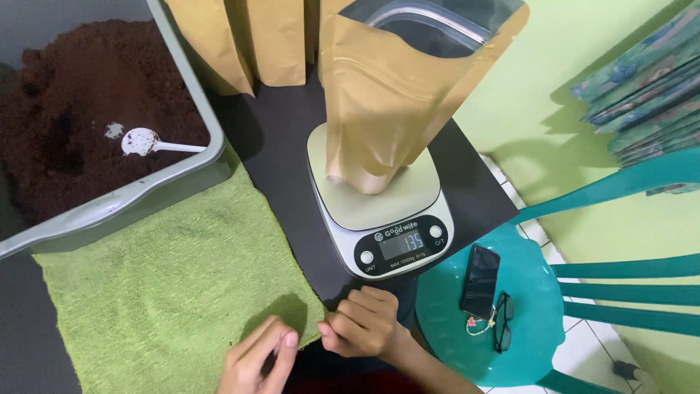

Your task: Filling and weighing bags of ground coffee using a spoon and a digital scale at a packaging station.

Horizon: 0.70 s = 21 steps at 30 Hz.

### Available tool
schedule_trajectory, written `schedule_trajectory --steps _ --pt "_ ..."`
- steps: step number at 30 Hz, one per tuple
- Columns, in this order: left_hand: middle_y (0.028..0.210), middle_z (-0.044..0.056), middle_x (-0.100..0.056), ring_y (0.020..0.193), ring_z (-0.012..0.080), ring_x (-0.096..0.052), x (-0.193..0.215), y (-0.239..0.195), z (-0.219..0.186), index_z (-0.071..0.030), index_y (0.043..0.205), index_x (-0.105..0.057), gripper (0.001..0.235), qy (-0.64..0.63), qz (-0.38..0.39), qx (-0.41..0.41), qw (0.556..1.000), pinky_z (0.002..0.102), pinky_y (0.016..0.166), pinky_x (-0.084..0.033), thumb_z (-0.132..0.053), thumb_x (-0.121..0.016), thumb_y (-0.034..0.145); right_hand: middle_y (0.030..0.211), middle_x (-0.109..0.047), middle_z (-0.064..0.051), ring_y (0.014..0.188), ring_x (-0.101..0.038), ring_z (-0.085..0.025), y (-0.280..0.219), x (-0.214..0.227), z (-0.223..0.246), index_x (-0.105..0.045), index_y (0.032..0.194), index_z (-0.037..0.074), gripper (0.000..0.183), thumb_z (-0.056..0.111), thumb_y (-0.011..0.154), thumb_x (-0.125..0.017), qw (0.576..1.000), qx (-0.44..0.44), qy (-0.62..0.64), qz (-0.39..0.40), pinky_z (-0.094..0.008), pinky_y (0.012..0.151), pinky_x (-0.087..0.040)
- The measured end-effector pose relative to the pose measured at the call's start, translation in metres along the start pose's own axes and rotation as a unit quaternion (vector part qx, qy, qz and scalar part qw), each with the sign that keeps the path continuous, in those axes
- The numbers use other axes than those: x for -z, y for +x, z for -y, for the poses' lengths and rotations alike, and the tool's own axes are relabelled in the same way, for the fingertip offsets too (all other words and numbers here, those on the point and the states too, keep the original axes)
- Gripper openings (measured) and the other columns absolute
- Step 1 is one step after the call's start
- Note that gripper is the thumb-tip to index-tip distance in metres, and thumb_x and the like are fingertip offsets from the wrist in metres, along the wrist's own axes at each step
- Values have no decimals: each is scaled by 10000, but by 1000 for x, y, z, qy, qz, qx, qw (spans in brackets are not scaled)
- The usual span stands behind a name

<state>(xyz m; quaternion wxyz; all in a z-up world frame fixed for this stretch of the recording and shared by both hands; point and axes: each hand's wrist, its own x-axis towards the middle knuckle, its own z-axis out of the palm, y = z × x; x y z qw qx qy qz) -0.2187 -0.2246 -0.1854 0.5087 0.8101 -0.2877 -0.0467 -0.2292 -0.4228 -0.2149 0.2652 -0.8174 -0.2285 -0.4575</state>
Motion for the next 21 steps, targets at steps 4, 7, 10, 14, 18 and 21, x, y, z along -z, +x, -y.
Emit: schedule_trajectory --steps 4,7,10,14,18,21 --pt "676 -6 -443 585 114 -388 1 1 -2 -116 730 -510 310 -15 0 35 999 247 563 -329 -208 -513 1027 586 -466 0 466 -371 -135 -2 0 0 -501 671 119 322 176 983 -562 1000 -2 -5 2 -271 466 -238" --pt "679 -1 -431 589 114 -388 1 3 -3 -106 726 -516 310 -22 1 20 1000 237 575 -337 -192 -520 1025 579 -468 9 463 -361 -127 -3 -1 -1 -513 670 120 307 161 970 -567 1000 3 -8 -5 -265 465 -234" --pt "674 -6 -429 584 116 -380 1 1 -2 -115 719 -515 317 -15 0 38 999 238 575 -336 -205 -520 1023 583 -468 6 467 -356 -131 -4 -1 -1 -502 673 121 310 167 969 -581 1000 1 0 -3 -267 465 -233" --pt "666 0 -438 578 117 -385 1 2 -3 -108 714 -517 316 -19 -7 12 1000 241 564 -336 -187 -514 1019 576 -464 -2 461 -351 -135 0 3 0 -508 655 111 343 170 988 -563 1000 -5 30 4 -276 464 -226" --pt "556 -35 -520 446 48 -405 -3 1 -28 -141 608 -556 424 23 -125 -44 991 208 435 -283 -225 -440 1007 614 -607 -6 478 -612 -176 -8 25 -7 -687 829 95 439 335 1092 -429 975 -101 195 12 -317 469 -458" --pt "607 -41 -619 524 52 -598 23 -2 -43 -123 614 -612 365 21 -102 -100 990 184 541 -547 -122 -494 959 737 -605 -160 609 -607 -232 -20 48 -43 -557 976 23 132 21 1059 -454 965 -183 -13 -187 -351 555 -540"
